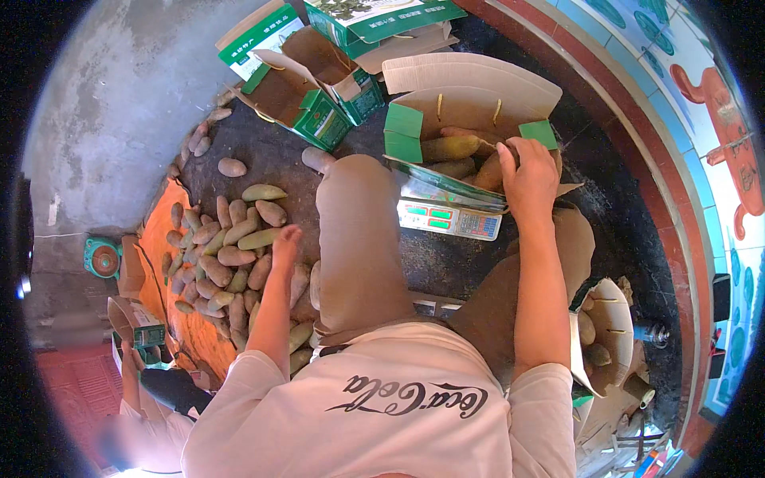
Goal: The recorder folds cardboard boxes, places mangoes inside them, and weighs the packed boxes on a digital scale.
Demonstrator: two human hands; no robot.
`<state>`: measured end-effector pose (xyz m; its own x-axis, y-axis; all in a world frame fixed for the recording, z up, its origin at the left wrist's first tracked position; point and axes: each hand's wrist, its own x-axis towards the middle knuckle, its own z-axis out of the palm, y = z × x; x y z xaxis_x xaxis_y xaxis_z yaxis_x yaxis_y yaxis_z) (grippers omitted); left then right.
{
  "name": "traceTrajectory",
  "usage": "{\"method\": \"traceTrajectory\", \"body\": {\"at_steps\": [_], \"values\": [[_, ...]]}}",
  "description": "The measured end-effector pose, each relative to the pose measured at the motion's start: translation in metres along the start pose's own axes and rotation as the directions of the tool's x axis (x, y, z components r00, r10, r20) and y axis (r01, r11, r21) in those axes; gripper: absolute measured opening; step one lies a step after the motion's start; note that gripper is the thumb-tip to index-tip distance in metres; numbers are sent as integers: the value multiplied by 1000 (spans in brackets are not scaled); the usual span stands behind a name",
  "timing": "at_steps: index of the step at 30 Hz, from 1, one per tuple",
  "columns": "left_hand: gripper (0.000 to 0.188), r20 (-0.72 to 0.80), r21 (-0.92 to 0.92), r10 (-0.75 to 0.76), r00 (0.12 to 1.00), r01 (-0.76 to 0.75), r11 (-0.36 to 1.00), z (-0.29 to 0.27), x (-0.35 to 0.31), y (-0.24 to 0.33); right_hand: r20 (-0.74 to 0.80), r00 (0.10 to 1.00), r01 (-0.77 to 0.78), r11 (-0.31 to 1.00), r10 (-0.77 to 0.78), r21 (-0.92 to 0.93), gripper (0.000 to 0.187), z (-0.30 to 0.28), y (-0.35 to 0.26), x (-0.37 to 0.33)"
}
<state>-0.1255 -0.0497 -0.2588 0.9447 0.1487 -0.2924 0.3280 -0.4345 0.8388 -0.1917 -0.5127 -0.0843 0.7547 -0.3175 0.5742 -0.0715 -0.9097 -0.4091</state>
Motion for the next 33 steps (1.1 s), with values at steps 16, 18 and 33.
{"method": "traceTrajectory", "body": {"at_steps": [16, 18, 33], "values": [[52, 7, 639, -481, 876, 366, 676, 16, -64, -151, 42, 999, 27, 999, -28, 17, 16, 5, 7, -6], [53, -56, 646, -528, 847, 434, 628, 14, -67, -143, 48, 999, 17, 1000, -17, -3, 18, 8, 8, -6], [62, 20, 901, -340, 940, 131, 414, -9, -15, -149, 86, 995, -49, 999, 47, 21, 21, 8, 11, -9]]}}
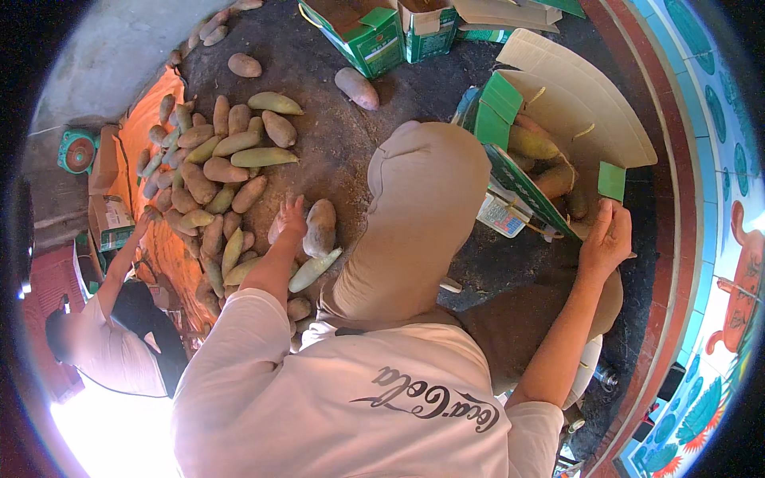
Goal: The recorder folds cardboard boxes, places mangoes inside them, and weighs the packed boxes on a digital scale.
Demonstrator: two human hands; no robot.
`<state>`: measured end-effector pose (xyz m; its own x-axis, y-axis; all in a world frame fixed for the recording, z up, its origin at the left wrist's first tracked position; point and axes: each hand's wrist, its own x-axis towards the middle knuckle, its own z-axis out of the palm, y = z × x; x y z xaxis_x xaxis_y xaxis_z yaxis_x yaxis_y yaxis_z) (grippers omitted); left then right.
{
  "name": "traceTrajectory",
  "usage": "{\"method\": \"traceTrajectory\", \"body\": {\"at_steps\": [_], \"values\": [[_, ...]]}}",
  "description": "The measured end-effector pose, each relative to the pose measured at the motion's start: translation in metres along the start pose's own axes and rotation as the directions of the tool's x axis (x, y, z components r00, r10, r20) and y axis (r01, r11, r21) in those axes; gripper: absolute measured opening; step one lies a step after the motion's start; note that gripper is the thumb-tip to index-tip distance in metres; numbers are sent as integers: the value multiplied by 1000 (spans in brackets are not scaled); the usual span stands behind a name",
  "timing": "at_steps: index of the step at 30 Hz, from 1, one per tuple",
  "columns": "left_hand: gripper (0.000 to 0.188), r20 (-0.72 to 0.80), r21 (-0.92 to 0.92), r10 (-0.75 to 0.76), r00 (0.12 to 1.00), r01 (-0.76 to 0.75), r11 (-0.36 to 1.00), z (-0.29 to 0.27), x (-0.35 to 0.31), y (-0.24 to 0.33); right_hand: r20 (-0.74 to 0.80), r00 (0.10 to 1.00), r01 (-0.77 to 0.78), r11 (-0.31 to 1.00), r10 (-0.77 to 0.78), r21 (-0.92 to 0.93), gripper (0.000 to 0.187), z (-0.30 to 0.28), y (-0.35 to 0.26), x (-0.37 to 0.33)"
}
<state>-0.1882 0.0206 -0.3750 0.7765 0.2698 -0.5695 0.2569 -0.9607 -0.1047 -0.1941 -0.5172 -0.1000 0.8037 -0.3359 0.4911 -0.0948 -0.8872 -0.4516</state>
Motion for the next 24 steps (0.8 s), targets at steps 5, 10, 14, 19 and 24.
{"method": "traceTrajectory", "body": {"at_steps": [5, 10, 14, 19, 24], "values": [[63, 89, 150, 68, 994, -81, 985, -7, 2, 5, 12, 1000, -13, 1000, 13, 6, 21, -1, 0, 0], [52, 64, 169, 49, 997, -59, 984, -11, 12, 7, 0, 1000, -26, 1000, 26, -13, 22, 1, -3, 2], [38, 58, 277, 46, 997, -60, 959, -15, 17, 14, -6, 999, -32, 999, 32, -19, 21, -1, -1, 0], [32, 29, 283, 61, 998, -67, 957, -4, 20, 4, 14, 999, -33, 999, 33, -9, 20, 3, -5, 2], [33, 20, 308, 71, 997, -74, 949, -20, 15, 11, 5, 999, -43, 998, 43, -36, 20, -1, -4, 3]]}}
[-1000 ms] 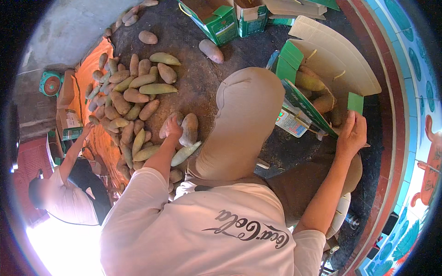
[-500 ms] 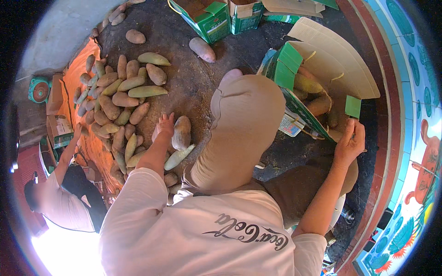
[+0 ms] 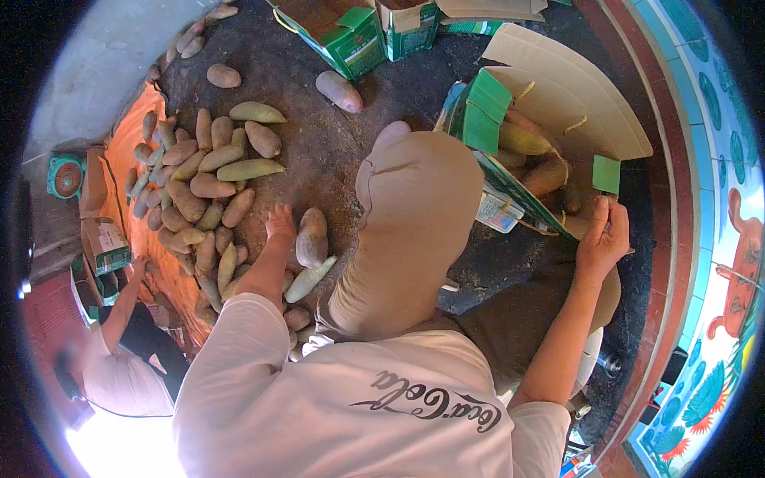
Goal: The recorder folds cardboard boxes, places mangoes inside them, and weighs the packed boxes on a digital scale.
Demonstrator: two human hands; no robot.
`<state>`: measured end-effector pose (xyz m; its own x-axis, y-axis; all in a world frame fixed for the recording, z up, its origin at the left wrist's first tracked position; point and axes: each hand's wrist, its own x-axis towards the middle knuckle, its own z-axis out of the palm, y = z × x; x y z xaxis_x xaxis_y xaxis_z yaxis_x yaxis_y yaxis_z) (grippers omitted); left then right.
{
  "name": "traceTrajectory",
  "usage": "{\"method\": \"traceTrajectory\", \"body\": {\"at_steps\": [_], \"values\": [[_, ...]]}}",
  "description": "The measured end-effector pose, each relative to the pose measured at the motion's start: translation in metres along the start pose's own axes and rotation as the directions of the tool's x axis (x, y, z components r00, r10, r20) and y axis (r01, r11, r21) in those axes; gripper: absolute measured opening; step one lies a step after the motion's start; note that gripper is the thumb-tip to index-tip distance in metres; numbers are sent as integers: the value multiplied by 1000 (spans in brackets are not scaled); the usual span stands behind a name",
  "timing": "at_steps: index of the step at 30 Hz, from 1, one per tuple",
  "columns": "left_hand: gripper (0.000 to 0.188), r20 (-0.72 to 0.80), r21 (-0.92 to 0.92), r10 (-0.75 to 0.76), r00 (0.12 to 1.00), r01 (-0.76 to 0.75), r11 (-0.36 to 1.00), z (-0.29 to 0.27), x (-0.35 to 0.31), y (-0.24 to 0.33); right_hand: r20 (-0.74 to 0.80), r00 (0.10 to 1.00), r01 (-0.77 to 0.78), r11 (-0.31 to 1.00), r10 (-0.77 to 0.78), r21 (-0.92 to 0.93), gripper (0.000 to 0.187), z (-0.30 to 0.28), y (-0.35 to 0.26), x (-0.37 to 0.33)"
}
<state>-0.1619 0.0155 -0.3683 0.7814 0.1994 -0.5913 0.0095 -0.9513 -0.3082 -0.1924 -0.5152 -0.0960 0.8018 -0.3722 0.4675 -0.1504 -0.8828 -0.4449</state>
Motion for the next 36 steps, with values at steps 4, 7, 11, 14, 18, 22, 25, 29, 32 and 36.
{"method": "traceTrajectory", "body": {"at_steps": [4, 7, 11, 14, 18, 22, 25, 29, 32, 36], "values": [[49, 30, 47, -23, 999, 22, 999, 8, -1, -11, -24, 1000, 3, 998, -1, 60, 15, 1, 1, 1], [66, 116, 58, -22, 993, 16, 998, 14, -11, -12, -66, 998, 13, 999, -10, 51, 12, 5, 1, 1], [77, 220, -20, -44, 974, 49, 999, 31, -23, -23, -93, 996, -4, 998, 10, 63, 10, 6, -12, 2], [84, 262, 44, 13, 965, -25, 999, 1, -37, -15, -133, 991, 7, 998, 1, 66, 10, 1, -11, 2], [80, 264, -103, -84, 961, 114, 988, 7, -41, -37, -118, 992, -35, 995, 46, 96, 10, 1, -13, 2], [74, 18, -291, -52, 998, 55, 955, -8, -49, -58, -169, 986, 24, 994, -6, 107, 11, 3, -13, 2], [74, -143, -430, -131, 981, 58, 901, -42, -55, -64, -177, 983, 73, 991, -52, 115, 13, 0, -11, 1], [64, -439, -814, -173, 882, -309, 492, -111, -63, -56, -209, 977, 68, 990, -41, 123, 14, -1, -8, -1], [52, -573, -817, -260, 777, -516, 257, -199, -89, -32, -251, 968, 36, 984, 9, 175, 15, -4, -9, 0], [50, -708, -706, -146, 691, -694, 140, -294, -116, 9, -269, 956, -55, 974, 115, 219, 16, -8, -6, 0]]}}
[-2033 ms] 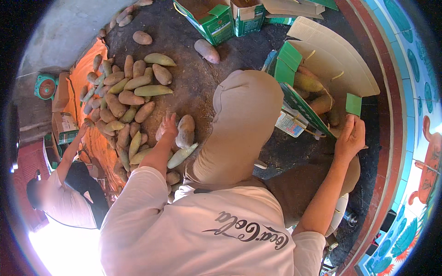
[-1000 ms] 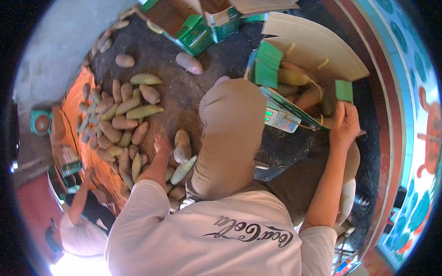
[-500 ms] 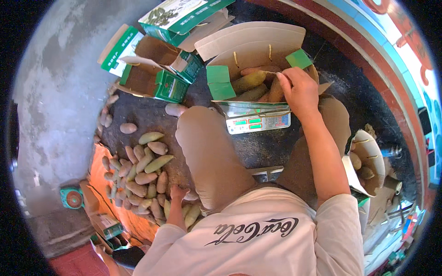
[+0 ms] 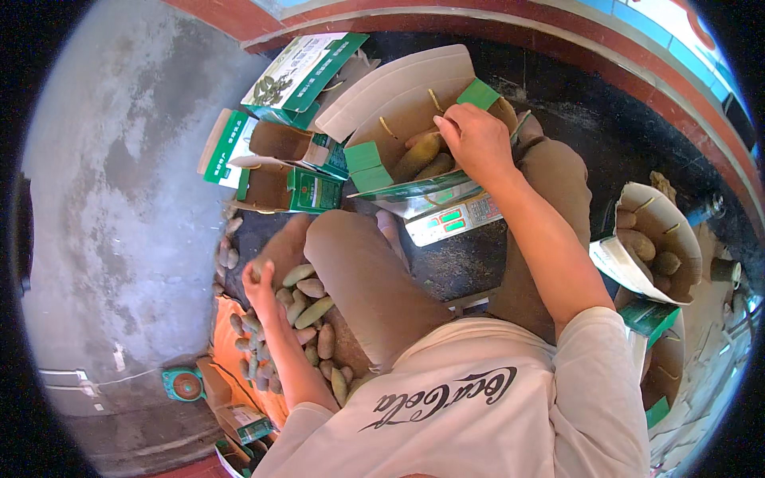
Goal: The recorder folds cardboard boxes, places mangoes inside them, and weighs the packed boxes on a digital scale.
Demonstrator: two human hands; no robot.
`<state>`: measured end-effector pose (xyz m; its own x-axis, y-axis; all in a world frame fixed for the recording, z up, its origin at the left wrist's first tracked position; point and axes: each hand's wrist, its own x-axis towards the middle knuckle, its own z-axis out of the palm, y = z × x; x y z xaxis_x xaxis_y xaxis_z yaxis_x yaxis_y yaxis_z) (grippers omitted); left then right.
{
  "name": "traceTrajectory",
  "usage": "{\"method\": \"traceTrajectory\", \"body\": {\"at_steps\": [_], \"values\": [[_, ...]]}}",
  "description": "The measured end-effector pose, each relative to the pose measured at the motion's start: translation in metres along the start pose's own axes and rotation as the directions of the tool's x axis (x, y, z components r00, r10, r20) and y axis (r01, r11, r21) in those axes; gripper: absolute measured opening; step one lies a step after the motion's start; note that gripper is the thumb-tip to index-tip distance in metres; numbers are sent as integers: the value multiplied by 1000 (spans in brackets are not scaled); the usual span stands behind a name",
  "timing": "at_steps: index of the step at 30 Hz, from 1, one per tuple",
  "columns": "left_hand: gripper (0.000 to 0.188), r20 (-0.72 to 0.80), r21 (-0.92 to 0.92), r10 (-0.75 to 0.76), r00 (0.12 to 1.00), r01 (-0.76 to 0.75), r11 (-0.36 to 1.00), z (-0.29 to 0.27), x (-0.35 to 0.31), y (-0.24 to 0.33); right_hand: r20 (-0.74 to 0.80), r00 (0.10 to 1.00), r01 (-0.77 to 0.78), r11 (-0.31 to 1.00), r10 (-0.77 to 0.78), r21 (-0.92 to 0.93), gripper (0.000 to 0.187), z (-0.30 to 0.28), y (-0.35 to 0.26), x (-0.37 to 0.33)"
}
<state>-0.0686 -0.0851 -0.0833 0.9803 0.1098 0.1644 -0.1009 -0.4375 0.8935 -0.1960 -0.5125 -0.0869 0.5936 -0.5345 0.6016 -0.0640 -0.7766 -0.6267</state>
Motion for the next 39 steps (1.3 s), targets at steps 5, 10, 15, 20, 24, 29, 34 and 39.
{"method": "traceTrajectory", "body": {"at_steps": [5, 10, 15, 20, 24, 29, 34, 39], "values": [[48, 281, -443, 102, 954, 35, 896, 87, 8, 99, -69, 997, -18, 999, 21, 36, 18, -8, 3, 1], [47, 429, -326, 216, 877, -73, 943, 172, -11, 132, -77, 995, -55, 996, 61, 72, 18, -14, 8, 2], [35, 345, -242, 367, 864, -295, 924, 178, -21, 122, -57, 991, -118, 987, 125, 107, 19, -19, 10, 4], [21, 165, -318, 455, 875, -389, 865, 142, -21, 109, -99, 988, -106, 986, 120, 131, 21, -23, 12, 8], [17, 98, -270, 432, 896, -394, 878, 111, -28, 103, -95, 986, -120, 980, 136, 158, 22, -25, 14, 10], [16, 82, -159, 444, 892, -428, 890, 83, -49, 112, -119, 980, -139, 976, 160, 167, 25, -29, 20, 12], [16, 90, -1, 557, 826, -559, 829, 70, -56, 115, -99, 963, -223, 950, 249, 219, 29, -28, 27, 15], [17, 111, 76, 623, 775, -631, 772, 79, -52, 108, -71, 951, -278, 934, 300, 226, 30, -24, 29, 17]]}}
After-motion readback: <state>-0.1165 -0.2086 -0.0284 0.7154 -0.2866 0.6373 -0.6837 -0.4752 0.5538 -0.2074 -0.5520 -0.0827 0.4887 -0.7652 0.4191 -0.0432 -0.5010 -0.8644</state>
